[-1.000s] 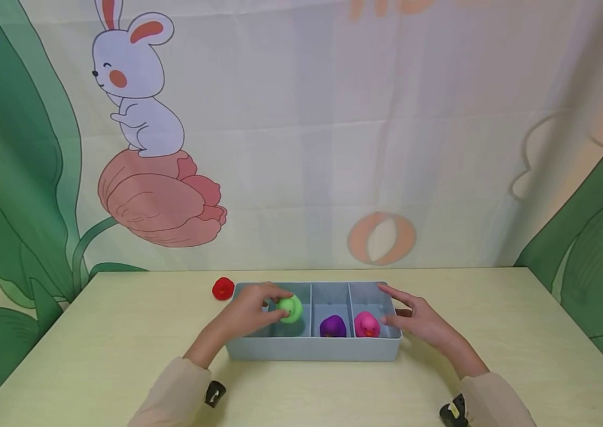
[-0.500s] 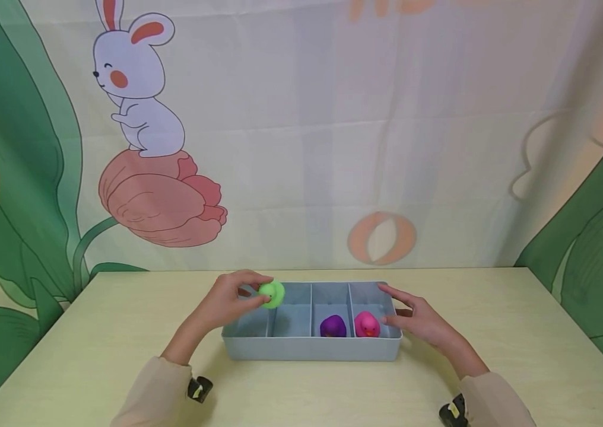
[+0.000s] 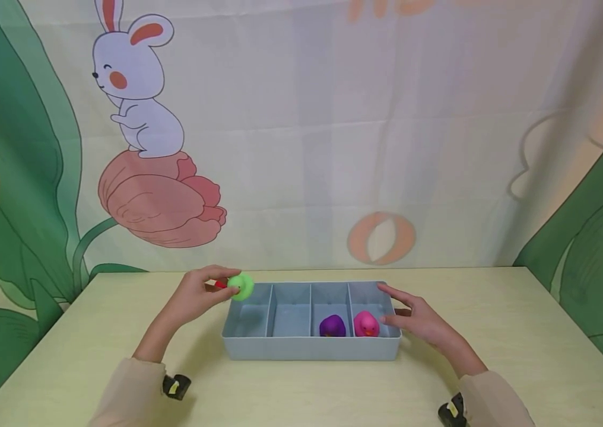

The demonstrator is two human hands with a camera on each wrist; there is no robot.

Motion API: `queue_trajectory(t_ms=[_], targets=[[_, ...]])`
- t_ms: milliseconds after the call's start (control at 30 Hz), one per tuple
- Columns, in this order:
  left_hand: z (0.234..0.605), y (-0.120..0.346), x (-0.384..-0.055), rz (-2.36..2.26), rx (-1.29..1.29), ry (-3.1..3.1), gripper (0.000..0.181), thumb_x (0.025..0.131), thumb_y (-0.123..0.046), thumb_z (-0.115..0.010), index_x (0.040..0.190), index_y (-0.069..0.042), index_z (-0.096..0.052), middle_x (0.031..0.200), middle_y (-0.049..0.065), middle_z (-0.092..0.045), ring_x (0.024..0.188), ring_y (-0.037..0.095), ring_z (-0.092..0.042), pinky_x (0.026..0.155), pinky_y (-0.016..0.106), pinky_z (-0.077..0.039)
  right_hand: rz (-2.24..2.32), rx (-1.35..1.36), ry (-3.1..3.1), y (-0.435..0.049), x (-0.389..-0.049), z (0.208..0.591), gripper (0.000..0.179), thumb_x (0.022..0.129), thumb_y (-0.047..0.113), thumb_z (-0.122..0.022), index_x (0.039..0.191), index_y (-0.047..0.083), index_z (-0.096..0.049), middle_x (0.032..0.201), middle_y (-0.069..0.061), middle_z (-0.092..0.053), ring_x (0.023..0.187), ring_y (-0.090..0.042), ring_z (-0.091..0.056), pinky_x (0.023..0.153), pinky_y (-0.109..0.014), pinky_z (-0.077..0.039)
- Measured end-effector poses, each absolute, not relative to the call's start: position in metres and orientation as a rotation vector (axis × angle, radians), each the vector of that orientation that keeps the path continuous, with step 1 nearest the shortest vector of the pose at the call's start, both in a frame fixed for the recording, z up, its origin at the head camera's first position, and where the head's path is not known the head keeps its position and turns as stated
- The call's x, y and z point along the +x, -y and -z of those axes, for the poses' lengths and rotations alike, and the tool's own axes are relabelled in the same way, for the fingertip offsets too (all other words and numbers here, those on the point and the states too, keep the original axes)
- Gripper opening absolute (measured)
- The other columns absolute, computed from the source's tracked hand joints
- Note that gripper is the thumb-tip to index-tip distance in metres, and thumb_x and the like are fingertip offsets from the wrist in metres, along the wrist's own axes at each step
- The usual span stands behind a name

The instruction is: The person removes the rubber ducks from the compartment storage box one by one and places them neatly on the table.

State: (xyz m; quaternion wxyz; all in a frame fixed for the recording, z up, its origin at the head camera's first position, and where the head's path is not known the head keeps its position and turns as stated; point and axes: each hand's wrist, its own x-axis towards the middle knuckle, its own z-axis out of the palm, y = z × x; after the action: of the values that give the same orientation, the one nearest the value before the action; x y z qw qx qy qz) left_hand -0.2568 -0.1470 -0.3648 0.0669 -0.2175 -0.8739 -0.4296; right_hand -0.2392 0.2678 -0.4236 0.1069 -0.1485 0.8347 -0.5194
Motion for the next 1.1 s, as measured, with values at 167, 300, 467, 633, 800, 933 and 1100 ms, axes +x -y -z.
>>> queue_trajectory(t_ms=[167, 300, 467, 633, 800, 933, 1100], targets=[[0.365, 0.162, -0.258, 1.353, -0.607, 2.652, 0.037, 0.079, -0.009, -0.070, 0.115, 0.000, -0.062, 0.100, 0.011, -0.062, 0.081, 0.021, -0.058, 0.073, 0.027, -0.054, 1.533, -0.436, -2.454, -0.266, -0.238, 0.423, 0.069, 0.085, 0.020, -0.064, 0.143, 0.007, -0.029, 0.148, -0.023, -0.013, 0.119, -0.055, -0.033, 0.092, -0.053, -0.041], [0.366, 0.173, -0.262, 1.304, -0.591, 2.655, 0.038, 0.079, -0.009, -0.069, 0.114, 0.003, -0.061, 0.102, 0.014, -0.063, 0.084, 0.023, -0.060, 0.073, 0.030, -0.054, 1.534, -0.429, -2.455, -0.266, -0.238, 0.423, 0.069, 0.085, 0.020, -0.063, 0.143, 0.007, -0.029, 0.148, -0.023, -0.013, 0.119, -0.055, -0.033, 0.092, -0.053, -0.041], [0.370, 0.186, -0.267, 1.245, -0.537, 2.671, 0.038, 0.080, -0.011, -0.069, 0.114, 0.003, -0.062, 0.105, 0.014, -0.064, 0.089, 0.024, -0.061, 0.074, 0.032, -0.053, 1.539, -0.426, -2.454, -0.266, -0.238, 0.424, 0.069, 0.085, 0.019, -0.064, 0.142, 0.007, -0.029, 0.148, -0.023, -0.014, 0.120, -0.055, -0.033, 0.093, -0.053, -0.040], [0.374, 0.196, -0.272, 1.227, -0.454, 2.730, 0.039, 0.080, -0.013, -0.069, 0.115, 0.003, -0.061, 0.107, 0.015, -0.064, 0.093, 0.026, -0.060, 0.077, 0.034, -0.053, 1.541, -0.429, -2.461, -0.267, -0.238, 0.426, 0.068, 0.085, 0.021, -0.064, 0.142, 0.008, -0.030, 0.148, -0.024, -0.014, 0.119, -0.054, -0.035, 0.092, -0.053, -0.040], [0.379, 0.203, -0.278, 1.189, -0.389, 2.773, 0.038, 0.080, -0.013, -0.069, 0.114, 0.002, -0.062, 0.107, 0.015, -0.064, 0.095, 0.029, -0.059, 0.075, 0.033, -0.052, 1.545, -0.418, -2.459, -0.267, -0.237, 0.426, 0.069, 0.084, 0.021, -0.064, 0.142, 0.008, -0.030, 0.148, -0.024, -0.014, 0.119, -0.053, -0.035, 0.092, -0.052, -0.041], [0.385, 0.210, -0.284, 1.182, -0.371, 2.781, 0.037, 0.080, -0.012, -0.068, 0.113, 0.003, -0.062, 0.106, 0.016, -0.064, 0.094, 0.029, -0.059, 0.072, 0.031, -0.050, 1.545, -0.419, -2.463, -0.267, -0.237, 0.426, 0.068, 0.085, 0.020, -0.064, 0.142, 0.008, -0.030, 0.148, -0.024, -0.015, 0.119, -0.053, -0.036, 0.092, -0.052, -0.041], [0.394, 0.218, -0.291, 1.193, -0.333, 2.802, 0.037, 0.079, -0.012, -0.069, 0.112, 0.003, -0.062, 0.107, 0.017, -0.064, 0.093, 0.027, -0.058, 0.072, 0.029, -0.050, 1.555, -0.427, -2.457, -0.267, -0.236, 0.426, 0.068, 0.085, 0.020, -0.064, 0.142, 0.008, -0.030, 0.148, -0.024, -0.015, 0.119, -0.053, -0.035, 0.092, -0.052, -0.041]])
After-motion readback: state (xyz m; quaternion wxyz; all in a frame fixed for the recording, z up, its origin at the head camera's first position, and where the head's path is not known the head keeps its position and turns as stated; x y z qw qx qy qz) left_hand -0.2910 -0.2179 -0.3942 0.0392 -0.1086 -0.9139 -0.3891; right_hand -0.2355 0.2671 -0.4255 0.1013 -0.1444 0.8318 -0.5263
